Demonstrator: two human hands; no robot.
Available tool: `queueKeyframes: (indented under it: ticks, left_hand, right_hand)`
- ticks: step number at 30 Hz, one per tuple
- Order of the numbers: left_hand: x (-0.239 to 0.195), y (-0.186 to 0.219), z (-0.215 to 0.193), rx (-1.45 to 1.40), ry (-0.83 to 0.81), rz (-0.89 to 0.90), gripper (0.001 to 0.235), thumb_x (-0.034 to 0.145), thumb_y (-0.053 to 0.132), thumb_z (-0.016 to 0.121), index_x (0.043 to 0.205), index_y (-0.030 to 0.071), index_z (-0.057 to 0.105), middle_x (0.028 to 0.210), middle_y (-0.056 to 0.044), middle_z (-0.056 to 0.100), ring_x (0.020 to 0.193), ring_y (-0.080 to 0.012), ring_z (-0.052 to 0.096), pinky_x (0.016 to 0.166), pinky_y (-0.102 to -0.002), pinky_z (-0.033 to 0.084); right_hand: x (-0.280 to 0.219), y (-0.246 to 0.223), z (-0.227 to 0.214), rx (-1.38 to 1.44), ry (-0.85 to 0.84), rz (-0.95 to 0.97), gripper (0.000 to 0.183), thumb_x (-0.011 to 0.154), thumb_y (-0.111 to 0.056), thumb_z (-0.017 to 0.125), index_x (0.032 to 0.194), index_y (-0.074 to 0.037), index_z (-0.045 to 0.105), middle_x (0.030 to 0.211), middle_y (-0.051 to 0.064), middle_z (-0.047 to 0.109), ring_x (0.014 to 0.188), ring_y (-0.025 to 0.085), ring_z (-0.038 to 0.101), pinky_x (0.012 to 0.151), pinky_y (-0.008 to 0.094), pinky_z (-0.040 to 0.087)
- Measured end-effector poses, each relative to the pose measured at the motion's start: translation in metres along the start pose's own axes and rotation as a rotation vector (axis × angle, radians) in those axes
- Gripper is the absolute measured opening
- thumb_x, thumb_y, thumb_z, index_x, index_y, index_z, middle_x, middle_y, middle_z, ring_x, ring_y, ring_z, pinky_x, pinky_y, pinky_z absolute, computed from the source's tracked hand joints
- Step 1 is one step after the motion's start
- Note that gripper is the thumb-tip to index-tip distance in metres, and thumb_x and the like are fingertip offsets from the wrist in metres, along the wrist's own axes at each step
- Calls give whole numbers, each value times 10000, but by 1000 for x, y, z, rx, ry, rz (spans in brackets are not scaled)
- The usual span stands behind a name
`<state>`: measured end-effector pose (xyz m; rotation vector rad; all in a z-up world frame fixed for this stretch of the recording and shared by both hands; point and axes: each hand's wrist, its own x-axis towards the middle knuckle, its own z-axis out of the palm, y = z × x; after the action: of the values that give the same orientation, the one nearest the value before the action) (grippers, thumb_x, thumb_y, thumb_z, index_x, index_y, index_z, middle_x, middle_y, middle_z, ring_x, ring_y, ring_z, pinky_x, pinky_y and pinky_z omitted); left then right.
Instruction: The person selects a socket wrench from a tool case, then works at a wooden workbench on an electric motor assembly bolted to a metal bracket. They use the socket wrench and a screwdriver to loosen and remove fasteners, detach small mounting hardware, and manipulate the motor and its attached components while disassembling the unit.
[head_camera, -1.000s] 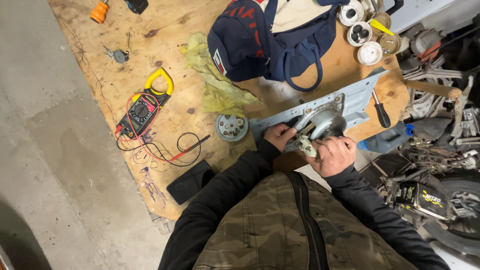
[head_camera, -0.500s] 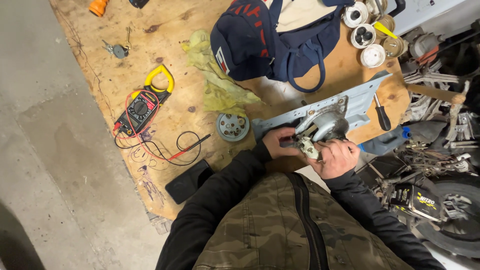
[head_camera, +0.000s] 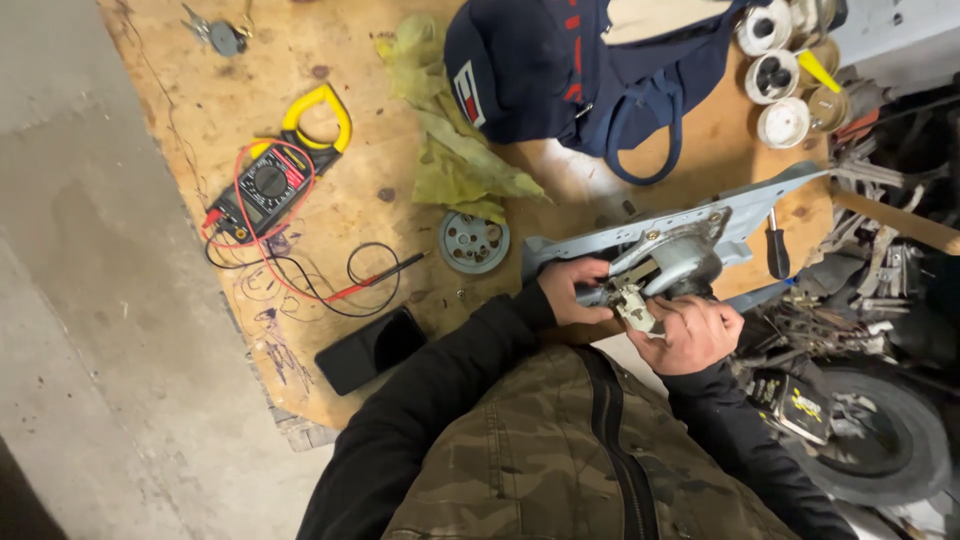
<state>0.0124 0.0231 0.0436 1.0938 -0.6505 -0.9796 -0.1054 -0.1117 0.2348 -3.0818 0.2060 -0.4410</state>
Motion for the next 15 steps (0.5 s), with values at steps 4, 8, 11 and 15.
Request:
queueKeyframes:
  ticks: [4,8,11,15]
  left_hand:
    - [-1,-3,2,-43,-33,22,607,827,245,865,1342,29,625,1240,-84,704,1154,-172,666,1029,-342,535]
    - [6,-38,23,-129,67,-243,403,1008,280,694,1306,15,639,1096,-59,759,1021,-148,727,919,-305,579]
    - [7,-26,24,-41,124,-204,384,984,258,703,1263,6,629,1031,-82,736,932,-155,740,831,-303,601]
    - [7,5,13,136,86,-162,353,963,260,709,1226,33,647,963,-110,736,873,-183,746,774,-318,593]
  right_hand:
    - [0,3,3,-34,-32,-16,381,737,-430,884,931,-147,717,978,-21,689,951,216,664,912,423,413]
    - [-1,9,7,-86,-50,-51,385,731,-455,870,956,-169,745,969,-43,696,945,204,662,915,405,425]
    - [-6,18,13,-67,-60,-76,338,773,-412,886,958,-172,737,974,-63,695,950,184,658,914,381,430]
    - [1,15,12,-62,-81,-76,338,786,-406,894,971,-171,738,983,-72,695,950,175,653,911,373,424]
